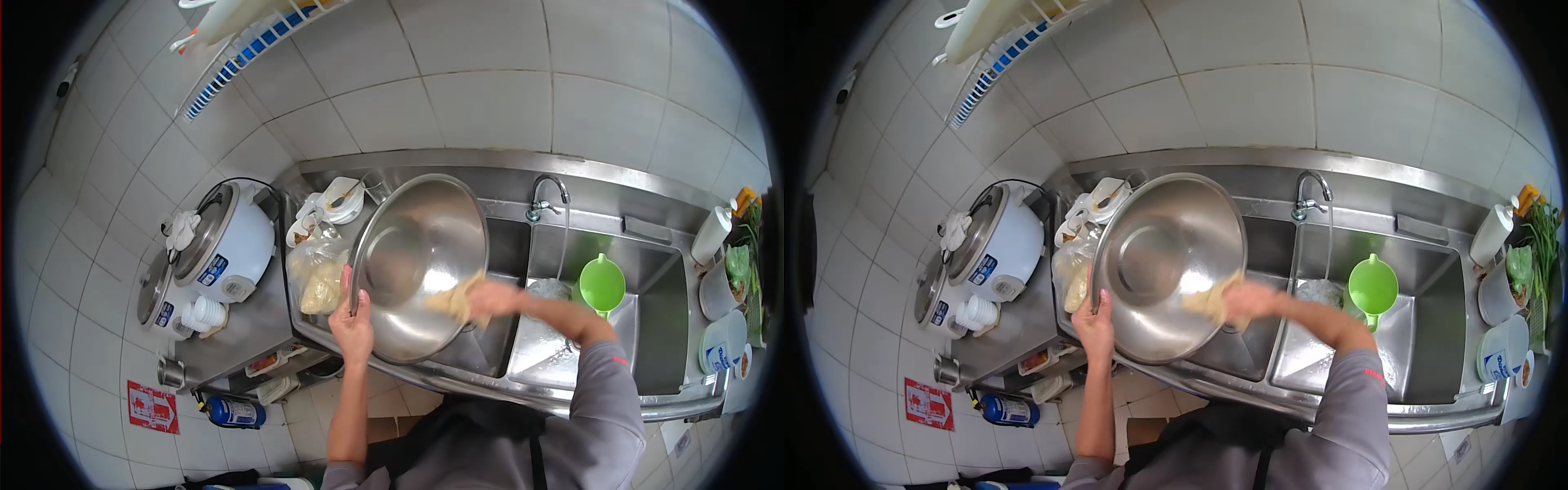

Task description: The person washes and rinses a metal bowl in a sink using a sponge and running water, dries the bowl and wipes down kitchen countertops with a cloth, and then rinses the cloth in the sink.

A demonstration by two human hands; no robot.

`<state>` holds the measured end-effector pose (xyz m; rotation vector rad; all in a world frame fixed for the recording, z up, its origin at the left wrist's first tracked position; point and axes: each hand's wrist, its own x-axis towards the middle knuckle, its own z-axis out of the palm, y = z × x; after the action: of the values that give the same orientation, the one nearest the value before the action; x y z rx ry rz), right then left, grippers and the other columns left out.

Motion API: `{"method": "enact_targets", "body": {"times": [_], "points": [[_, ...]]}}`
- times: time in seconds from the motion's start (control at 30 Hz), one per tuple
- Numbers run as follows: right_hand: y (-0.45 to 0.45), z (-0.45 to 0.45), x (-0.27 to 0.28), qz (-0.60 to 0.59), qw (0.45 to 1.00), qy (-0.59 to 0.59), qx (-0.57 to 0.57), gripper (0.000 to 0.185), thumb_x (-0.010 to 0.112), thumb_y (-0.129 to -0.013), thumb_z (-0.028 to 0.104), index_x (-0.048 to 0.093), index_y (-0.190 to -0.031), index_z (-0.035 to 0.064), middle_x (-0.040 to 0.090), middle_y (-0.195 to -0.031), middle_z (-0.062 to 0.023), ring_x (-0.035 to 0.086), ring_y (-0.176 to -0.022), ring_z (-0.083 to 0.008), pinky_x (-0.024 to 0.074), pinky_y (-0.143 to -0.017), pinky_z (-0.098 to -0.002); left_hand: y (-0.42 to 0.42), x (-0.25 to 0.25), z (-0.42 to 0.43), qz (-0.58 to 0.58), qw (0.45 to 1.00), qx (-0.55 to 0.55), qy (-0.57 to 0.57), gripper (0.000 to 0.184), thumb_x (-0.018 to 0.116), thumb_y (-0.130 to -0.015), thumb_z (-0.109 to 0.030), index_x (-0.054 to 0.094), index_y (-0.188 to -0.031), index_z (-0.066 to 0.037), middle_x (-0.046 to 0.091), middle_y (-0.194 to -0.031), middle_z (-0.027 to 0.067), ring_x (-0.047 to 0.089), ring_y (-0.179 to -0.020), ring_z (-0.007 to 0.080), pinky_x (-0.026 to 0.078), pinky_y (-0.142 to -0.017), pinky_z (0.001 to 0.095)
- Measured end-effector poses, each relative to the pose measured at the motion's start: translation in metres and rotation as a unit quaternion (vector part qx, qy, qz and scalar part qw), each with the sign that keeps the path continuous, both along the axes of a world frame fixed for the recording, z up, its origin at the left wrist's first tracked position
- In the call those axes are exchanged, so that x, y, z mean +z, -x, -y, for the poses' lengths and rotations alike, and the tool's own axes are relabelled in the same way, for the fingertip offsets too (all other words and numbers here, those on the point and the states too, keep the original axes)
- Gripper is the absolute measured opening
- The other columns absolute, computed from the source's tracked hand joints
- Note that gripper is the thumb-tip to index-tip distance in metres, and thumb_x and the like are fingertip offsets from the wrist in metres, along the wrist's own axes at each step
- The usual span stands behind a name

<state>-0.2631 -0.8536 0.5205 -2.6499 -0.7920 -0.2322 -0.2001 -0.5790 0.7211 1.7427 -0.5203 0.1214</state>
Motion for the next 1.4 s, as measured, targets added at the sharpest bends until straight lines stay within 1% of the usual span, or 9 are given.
{"method": "enact_targets", "body": {"times": [0.1, 0.4, 0.57, 0.73, 0.8, 0.87, 1.0, 1.27, 1.4], "points": [[-0.029, 0.087, 0.067, 0.203, 0.943, 0.261, -0.046, 0.022, 0.050, -0.073, 0.020, 0.056, -0.090, 0.0079, 0.050, -0.099, -0.0075, 0.047, -0.101, -0.0213, 0.0382, -0.085, -0.0339, 0.002, 0.013, -0.002, 0.004, 1.000, -0.023, 0.016, 0.035, 0.049, -0.085, -0.008, 0.045, -0.117, 0.005, 0.055, -0.106, 0.0051, 0.045, -0.080, 0.0057, 0.036, -0.074, 0.0183], [-0.074, 0.017, 0.244, 0.386, 0.897, 0.198, 0.082, 0.019, 0.049, -0.069, 0.013, 0.053, -0.085, 0.0036, 0.046, -0.101, -0.0064, 0.047, -0.092, -0.0185, 0.0413, -0.079, -0.0288, -0.037, -0.001, 0.012, 0.014, 0.998, -0.055, -0.039, 0.032, 0.051, -0.084, -0.011, 0.050, -0.113, 0.002, 0.052, -0.082, -0.0030, 0.035, -0.063, 0.0021, 0.031, -0.056, 0.0156], [-0.092, -0.001, 0.194, 0.357, 0.914, 0.180, 0.068, 0.023, 0.047, -0.075, 0.017, 0.055, -0.093, 0.0045, 0.050, -0.098, -0.0090, 0.047, -0.093, -0.0218, 0.0397, -0.081, -0.0329, -0.032, -0.006, 0.019, 0.031, 0.998, -0.048, -0.033, 0.026, 0.053, -0.084, -0.012, 0.056, -0.105, 0.002, 0.051, -0.076, -0.0033, 0.034, -0.060, 0.0034, 0.030, -0.054, 0.0163], [-0.084, -0.060, 0.017, 0.132, 0.916, 0.109, -0.363, 0.027, 0.043, -0.083, 0.023, 0.055, -0.095, 0.0028, 0.055, -0.089, -0.0152, 0.049, -0.089, -0.0272, 0.0349, -0.086, -0.0404, -0.008, 0.014, 0.019, -0.046, 0.995, -0.038, 0.079, 0.020, 0.054, -0.083, -0.012, 0.059, -0.093, 0.005, 0.057, -0.077, -0.0002, 0.046, -0.066, 0.0043, 0.037, -0.062, 0.0186], [-0.058, -0.115, 0.052, -0.176, 0.922, -0.290, -0.184, 0.035, 0.037, -0.084, 0.020, 0.048, -0.106, -0.0051, 0.050, -0.101, -0.0257, 0.043, -0.103, -0.0364, 0.0241, -0.099, -0.0365, -0.018, -0.014, 0.026, -0.078, 0.991, -0.045, 0.094, 0.024, 0.053, -0.083, -0.009, 0.055, -0.101, 0.007, 0.058, -0.097, 0.0044, 0.049, -0.080, 0.0061, 0.038, -0.073, 0.0194], [-0.064, -0.178, 0.052, 0.073, 0.844, -0.515, -0.130, 0.045, 0.038, -0.084, 0.020, 0.036, -0.120, -0.0067, 0.034, -0.122, -0.0287, 0.031, -0.118, -0.0374, 0.0215, -0.101, -0.0357, -0.018, -0.024, 0.033, -0.105, 0.992, -0.044, 0.052, 0.026, 0.052, -0.084, -0.009, 0.052, -0.105, 0.006, 0.055, -0.102, 0.0050, 0.048, -0.083, 0.0061, 0.037, -0.075, 0.0193], [-0.118, -0.158, 0.094, 0.274, 0.824, -0.467, -0.167, 0.055, 0.042, -0.083, 0.022, 0.025, -0.128, -0.0049, 0.020, -0.133, -0.0248, 0.024, -0.123, -0.0362, 0.0207, -0.101, -0.0387, 0.006, 0.002, 0.030, -0.169, 0.980, -0.015, -0.100, 0.032, 0.049, -0.084, -0.007, 0.047, -0.114, 0.004, 0.050, -0.113, 0.0062, 0.045, -0.090, 0.0060, 0.034, -0.080, 0.0192], [-0.088, -0.097, 0.028, 0.128, 0.841, -0.139, -0.507, 0.059, 0.038, -0.085, 0.037, 0.024, -0.130, 0.0015, 0.022, -0.135, -0.0204, 0.024, -0.121, -0.0383, 0.0213, -0.099, -0.0419, 0.013, 0.020, 0.042, 0.062, 0.997, -0.034, -0.027, 0.036, 0.046, -0.084, -0.006, 0.044, -0.119, 0.003, 0.041, -0.126, 0.0128, 0.034, -0.116, 0.0198, 0.026, -0.094, 0.0277], [-0.023, -0.181, 0.096, -0.177, 0.738, -0.626, -0.181, 0.042, 0.040, -0.086, 0.032, 0.042, -0.115, 0.0012, 0.046, -0.111, -0.0170, 0.044, -0.103, -0.0298, 0.0316, -0.091, -0.0377, -0.004, 0.004, 0.047, 0.138, 0.989, -0.045, -0.003, 0.036, 0.046, -0.083, -0.007, 0.045, -0.118, 0.003, 0.039, -0.128, 0.0144, 0.028, -0.125, 0.0252, 0.023, -0.099, 0.0317]]}}
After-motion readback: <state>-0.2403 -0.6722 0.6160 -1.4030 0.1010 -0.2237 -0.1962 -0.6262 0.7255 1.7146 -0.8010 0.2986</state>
